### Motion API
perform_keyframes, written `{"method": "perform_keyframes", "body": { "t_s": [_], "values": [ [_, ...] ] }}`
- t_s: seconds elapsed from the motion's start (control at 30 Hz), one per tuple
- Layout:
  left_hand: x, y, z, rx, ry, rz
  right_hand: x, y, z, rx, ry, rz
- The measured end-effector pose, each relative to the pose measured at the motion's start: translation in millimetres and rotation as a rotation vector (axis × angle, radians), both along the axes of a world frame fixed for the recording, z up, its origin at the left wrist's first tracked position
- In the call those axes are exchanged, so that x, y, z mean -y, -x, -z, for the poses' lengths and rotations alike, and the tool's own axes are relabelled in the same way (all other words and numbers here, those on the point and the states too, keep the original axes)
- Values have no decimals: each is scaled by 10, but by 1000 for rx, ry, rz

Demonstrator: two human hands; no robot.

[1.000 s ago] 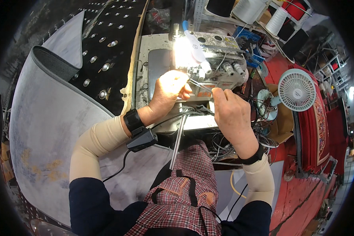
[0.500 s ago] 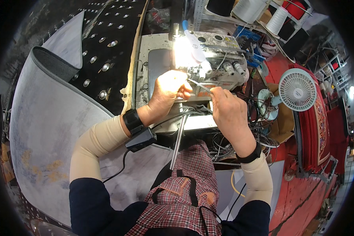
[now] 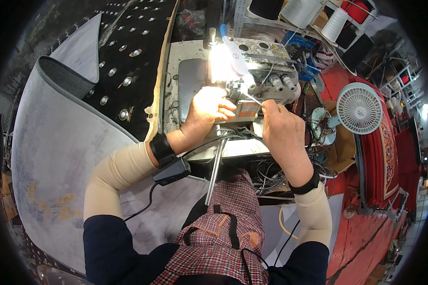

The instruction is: Sewing the edge of a grey fabric mat using an industrial overlock sewing machine.

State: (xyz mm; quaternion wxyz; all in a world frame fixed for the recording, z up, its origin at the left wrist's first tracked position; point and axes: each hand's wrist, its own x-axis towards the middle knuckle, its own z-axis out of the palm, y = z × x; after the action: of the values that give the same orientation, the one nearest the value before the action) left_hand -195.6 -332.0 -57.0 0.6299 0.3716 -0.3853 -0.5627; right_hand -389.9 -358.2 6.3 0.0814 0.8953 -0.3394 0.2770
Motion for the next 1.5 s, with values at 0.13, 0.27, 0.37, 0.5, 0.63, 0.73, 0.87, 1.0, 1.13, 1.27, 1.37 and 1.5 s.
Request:
{"method": "perform_keyframes", "body": {
  "t_s": [0.13,0.27,0.37,0.5,0.63,0.73,0.87,1.0,1.13,1.27,1.37,1.5],
  "values": [
    [-20,79,17,128,-21,10,5,-18,9,8,0,34],
    [-32,104,16,261,16,14,-3,-35,7,-3,12,66],
    [-25,116,5,282,18,10,-6,-54,-1,-34,-7,100],
    [-29,120,20,317,40,13,-33,-124,-60,-46,-14,108],
    [-40,128,26,302,55,11,-50,-176,-101,-73,-8,133],
    [-46,124,16,303,72,24,-44,-208,-111,-107,-9,146],
    [-36,107,12,300,85,33,-64,-257,-126,-137,-20,175],
    [-45,100,-25,275,96,52,-72,-280,-145,-163,-29,202],
    [-62,96,-43,262,89,55,-107,-276,-178,-184,-45,214],
    [-58,95,-26,313,90,18,-117,-261,-196,-161,-44,169],
    [-55,105,-21,289,80,17,-104,-268,-209,-204,-6,141],
    [-43,79,-19,349,101,32,-128,-304,-262,-236,-19,178]
  ]
}}
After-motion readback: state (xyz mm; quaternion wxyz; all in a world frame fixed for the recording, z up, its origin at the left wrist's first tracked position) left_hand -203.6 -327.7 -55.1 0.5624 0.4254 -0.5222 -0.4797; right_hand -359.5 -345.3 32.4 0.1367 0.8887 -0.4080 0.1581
